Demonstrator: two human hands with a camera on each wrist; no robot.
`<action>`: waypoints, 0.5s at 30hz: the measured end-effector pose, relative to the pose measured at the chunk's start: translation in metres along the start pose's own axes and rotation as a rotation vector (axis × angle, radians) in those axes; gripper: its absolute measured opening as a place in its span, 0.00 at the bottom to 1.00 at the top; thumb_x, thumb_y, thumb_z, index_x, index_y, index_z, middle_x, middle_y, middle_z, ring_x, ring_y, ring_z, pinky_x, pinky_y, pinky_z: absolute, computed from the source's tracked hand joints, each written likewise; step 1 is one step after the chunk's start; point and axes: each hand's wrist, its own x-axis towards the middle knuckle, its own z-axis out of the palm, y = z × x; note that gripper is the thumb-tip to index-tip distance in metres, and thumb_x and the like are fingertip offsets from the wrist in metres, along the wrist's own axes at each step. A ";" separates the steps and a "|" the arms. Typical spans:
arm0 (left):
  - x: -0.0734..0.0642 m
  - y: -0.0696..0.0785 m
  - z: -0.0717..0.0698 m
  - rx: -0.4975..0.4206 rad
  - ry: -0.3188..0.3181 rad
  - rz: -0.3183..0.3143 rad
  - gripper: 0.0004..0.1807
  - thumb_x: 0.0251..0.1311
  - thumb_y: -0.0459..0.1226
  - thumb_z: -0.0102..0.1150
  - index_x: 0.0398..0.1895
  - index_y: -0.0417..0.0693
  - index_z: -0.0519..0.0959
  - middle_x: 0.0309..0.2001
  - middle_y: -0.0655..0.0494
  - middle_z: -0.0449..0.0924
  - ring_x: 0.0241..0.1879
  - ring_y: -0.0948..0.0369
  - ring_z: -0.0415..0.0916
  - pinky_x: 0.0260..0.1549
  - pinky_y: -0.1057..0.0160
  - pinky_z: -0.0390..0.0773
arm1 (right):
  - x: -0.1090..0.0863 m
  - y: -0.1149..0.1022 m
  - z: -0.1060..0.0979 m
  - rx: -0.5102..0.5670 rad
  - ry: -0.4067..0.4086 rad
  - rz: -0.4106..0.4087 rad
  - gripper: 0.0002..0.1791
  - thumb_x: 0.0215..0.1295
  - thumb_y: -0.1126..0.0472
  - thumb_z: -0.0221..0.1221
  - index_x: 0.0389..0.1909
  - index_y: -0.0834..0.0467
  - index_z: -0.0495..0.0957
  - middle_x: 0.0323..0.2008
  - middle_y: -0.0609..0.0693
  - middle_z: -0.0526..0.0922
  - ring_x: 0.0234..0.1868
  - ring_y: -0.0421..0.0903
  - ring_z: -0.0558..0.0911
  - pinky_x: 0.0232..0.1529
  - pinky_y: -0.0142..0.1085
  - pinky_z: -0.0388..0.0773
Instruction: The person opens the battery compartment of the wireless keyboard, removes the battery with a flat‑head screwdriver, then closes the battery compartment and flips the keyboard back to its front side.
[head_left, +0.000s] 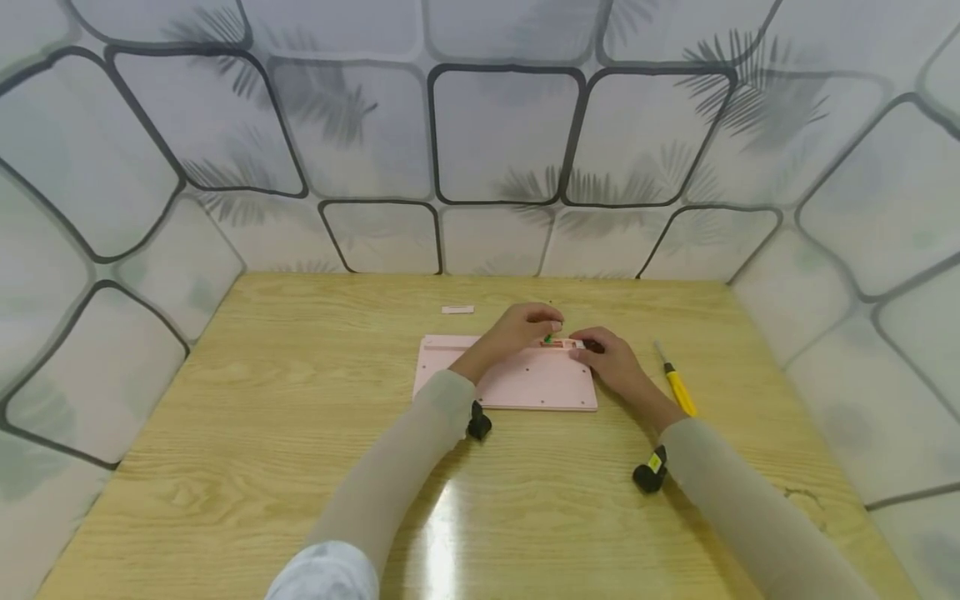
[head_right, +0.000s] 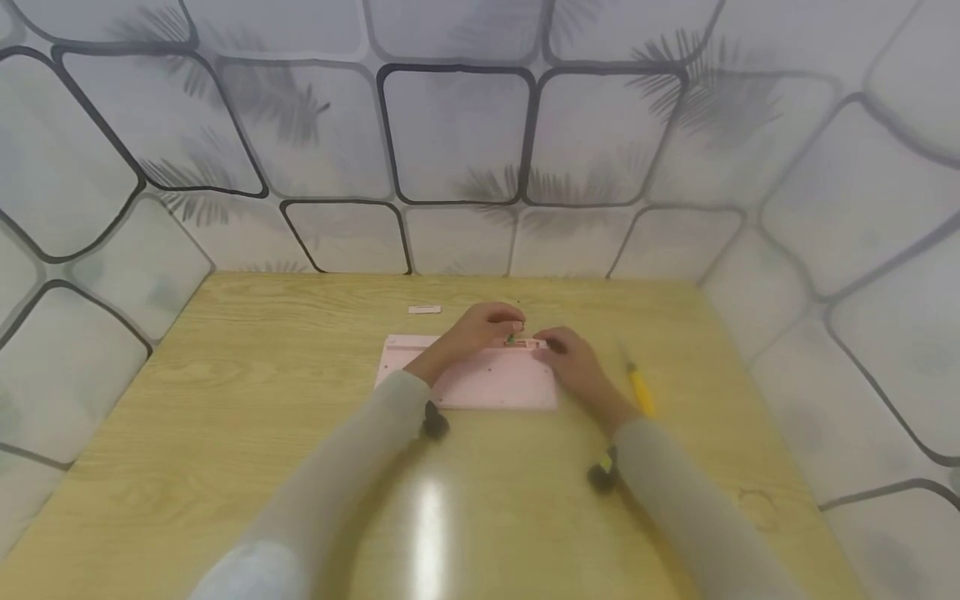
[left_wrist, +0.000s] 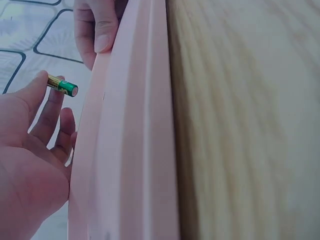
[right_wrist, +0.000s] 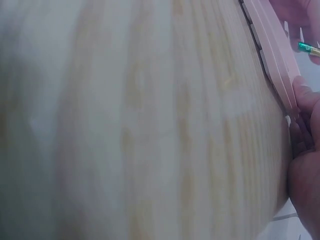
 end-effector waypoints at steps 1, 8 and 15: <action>-0.001 0.000 -0.001 0.004 0.001 0.002 0.21 0.74 0.44 0.55 0.63 0.42 0.78 0.60 0.51 0.80 0.58 0.57 0.77 0.56 0.58 0.78 | 0.000 0.000 0.000 -0.006 0.001 -0.002 0.20 0.72 0.53 0.61 0.60 0.55 0.78 0.59 0.56 0.77 0.57 0.55 0.76 0.59 0.50 0.72; -0.004 0.002 -0.008 0.015 -0.004 -0.005 0.23 0.74 0.46 0.54 0.65 0.43 0.76 0.61 0.52 0.79 0.60 0.56 0.75 0.58 0.55 0.76 | 0.000 0.000 0.001 -0.027 -0.001 -0.016 0.19 0.73 0.54 0.60 0.61 0.55 0.78 0.59 0.56 0.77 0.55 0.54 0.76 0.57 0.49 0.72; -0.007 0.002 -0.017 0.038 0.002 -0.024 0.22 0.73 0.45 0.57 0.64 0.45 0.78 0.61 0.53 0.79 0.58 0.56 0.77 0.53 0.58 0.79 | -0.003 -0.005 0.000 -0.026 0.001 -0.006 0.19 0.73 0.54 0.60 0.61 0.56 0.77 0.60 0.57 0.77 0.57 0.55 0.76 0.60 0.51 0.71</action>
